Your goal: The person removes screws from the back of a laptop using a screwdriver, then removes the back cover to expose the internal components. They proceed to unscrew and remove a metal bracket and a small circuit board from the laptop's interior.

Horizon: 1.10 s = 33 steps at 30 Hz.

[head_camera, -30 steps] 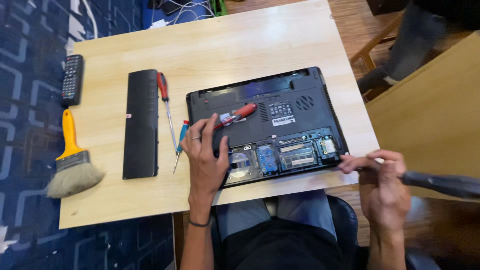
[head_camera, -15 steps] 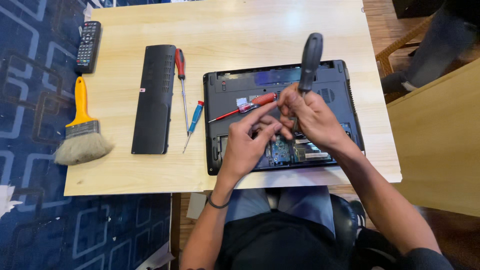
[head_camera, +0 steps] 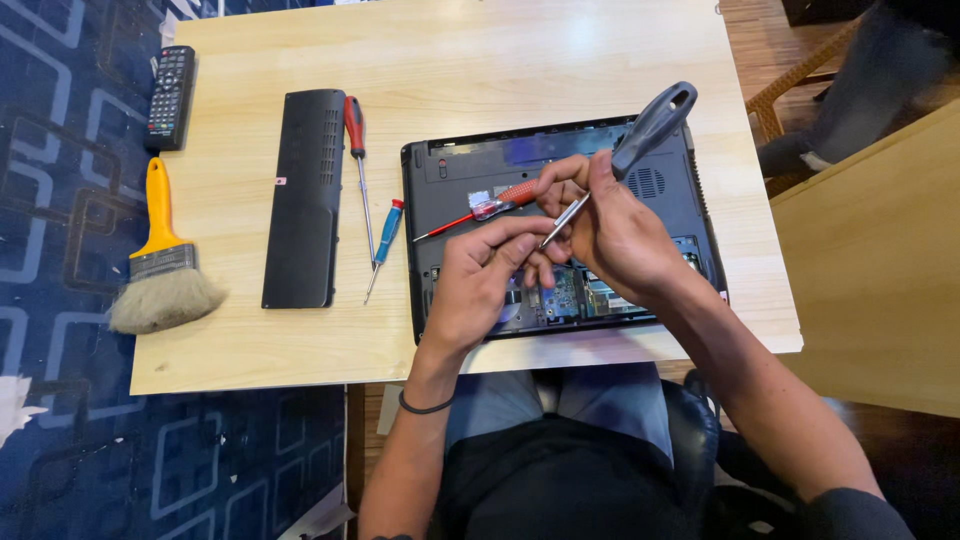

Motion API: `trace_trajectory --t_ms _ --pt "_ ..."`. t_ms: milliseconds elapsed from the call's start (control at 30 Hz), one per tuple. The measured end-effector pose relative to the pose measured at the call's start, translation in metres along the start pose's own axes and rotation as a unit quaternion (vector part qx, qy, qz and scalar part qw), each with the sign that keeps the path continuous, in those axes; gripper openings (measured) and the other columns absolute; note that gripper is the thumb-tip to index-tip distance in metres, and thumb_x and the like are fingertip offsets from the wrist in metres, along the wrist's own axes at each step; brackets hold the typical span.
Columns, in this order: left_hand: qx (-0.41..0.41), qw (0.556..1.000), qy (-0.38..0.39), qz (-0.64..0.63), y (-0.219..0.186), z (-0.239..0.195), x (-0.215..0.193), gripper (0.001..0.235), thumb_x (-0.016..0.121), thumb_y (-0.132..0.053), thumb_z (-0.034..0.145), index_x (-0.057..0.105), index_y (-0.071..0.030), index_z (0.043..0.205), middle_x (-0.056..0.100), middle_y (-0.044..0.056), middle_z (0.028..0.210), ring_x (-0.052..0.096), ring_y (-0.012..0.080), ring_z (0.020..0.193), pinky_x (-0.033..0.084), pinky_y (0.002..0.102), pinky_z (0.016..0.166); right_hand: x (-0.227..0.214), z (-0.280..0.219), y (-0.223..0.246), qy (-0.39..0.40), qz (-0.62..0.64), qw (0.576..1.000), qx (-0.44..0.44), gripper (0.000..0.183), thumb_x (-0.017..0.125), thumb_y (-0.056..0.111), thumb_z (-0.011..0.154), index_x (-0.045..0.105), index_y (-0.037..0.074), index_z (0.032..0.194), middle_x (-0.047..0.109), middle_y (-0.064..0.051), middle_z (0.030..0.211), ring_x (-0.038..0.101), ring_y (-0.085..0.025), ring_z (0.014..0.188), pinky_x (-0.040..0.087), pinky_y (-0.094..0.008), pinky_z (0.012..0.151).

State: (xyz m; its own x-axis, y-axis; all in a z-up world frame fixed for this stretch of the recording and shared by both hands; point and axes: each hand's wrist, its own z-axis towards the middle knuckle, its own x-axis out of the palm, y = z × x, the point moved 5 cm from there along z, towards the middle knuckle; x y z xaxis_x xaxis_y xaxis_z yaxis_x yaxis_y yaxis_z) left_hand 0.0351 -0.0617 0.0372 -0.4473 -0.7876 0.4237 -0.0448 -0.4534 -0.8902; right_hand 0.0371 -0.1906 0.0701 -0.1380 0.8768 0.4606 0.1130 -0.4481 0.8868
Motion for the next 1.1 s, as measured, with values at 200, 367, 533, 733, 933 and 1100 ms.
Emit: trace_trajectory --t_ms 200,367,533,733,933,1100 --pt "-0.010 1.000 0.026 0.005 -0.012 -0.004 -0.004 0.032 0.049 -0.011 0.107 0.065 0.007 0.127 0.074 0.020 0.098 0.072 0.0192 0.079 0.052 0.024 0.068 0.006 -0.003 0.000 0.033 -0.084 0.996 -0.020 0.064 0.026 0.056 0.106 0.050 0.000 0.127 0.043 -0.008 0.091 0.054 -0.017 0.067 0.059 -0.036 0.054" --pt "0.027 0.966 0.055 0.250 -0.020 0.002 -0.005 0.023 0.063 -0.010 0.102 0.074 -0.006 0.122 0.078 0.014 0.110 0.073 0.0211 0.100 0.055 0.033 0.087 0.032 -0.011 0.026 0.116 -0.389 0.908 -0.100 0.056 0.023 0.039 0.112 0.052 0.004 0.146 0.052 -0.017 0.105 0.048 -0.031 0.108 0.038 -0.052 0.107" --pt "0.105 0.930 0.039 0.350 -0.023 0.001 0.004 0.010 0.068 -0.003 0.096 0.076 -0.001 0.101 0.075 0.010 0.098 0.070 0.0190 0.090 0.055 0.031 0.083 0.011 -0.008 0.053 0.053 -0.476 0.878 -0.013 0.088 0.083 0.003 0.082 0.039 0.022 0.156 0.049 -0.006 0.118 0.056 -0.013 0.091 0.051 -0.029 0.079" --pt "0.131 0.912 0.061 0.383 -0.006 0.000 -0.003 0.015 0.066 -0.007 0.100 0.075 -0.003 0.111 0.066 0.009 0.089 0.066 0.0225 0.081 0.049 0.034 0.074 0.041 -0.026 0.085 0.128 -0.590 0.781 -0.161 0.062 0.081 0.003 0.091 0.047 0.006 0.142 0.072 -0.010 0.109 0.074 -0.018 0.096 0.061 -0.029 0.075" --pt "0.140 0.900 0.060 0.409 0.004 0.003 -0.011 0.014 0.064 0.008 0.097 0.072 -0.001 0.105 0.063 0.008 0.083 0.059 0.0231 0.078 0.045 0.036 0.070 0.042 -0.012 0.068 0.197 -0.645 0.718 -0.169 0.027 0.060 0.012 0.106 0.061 -0.001 0.129 0.063 -0.017 0.114 0.065 -0.032 0.099 0.048 -0.042 0.082" --pt "0.148 0.896 0.077 0.411 0.005 0.005 -0.013 0.012 0.064 0.005 0.098 0.072 -0.002 0.104 0.060 0.008 0.080 0.057 0.0244 0.075 0.043 0.037 0.069 0.039 -0.009 0.065 0.198 -0.662 0.707 -0.150 0.027 0.062 0.013 0.105 0.062 0.001 0.128 0.064 -0.017 0.117 0.065 -0.034 0.099 0.047 -0.043 0.082"
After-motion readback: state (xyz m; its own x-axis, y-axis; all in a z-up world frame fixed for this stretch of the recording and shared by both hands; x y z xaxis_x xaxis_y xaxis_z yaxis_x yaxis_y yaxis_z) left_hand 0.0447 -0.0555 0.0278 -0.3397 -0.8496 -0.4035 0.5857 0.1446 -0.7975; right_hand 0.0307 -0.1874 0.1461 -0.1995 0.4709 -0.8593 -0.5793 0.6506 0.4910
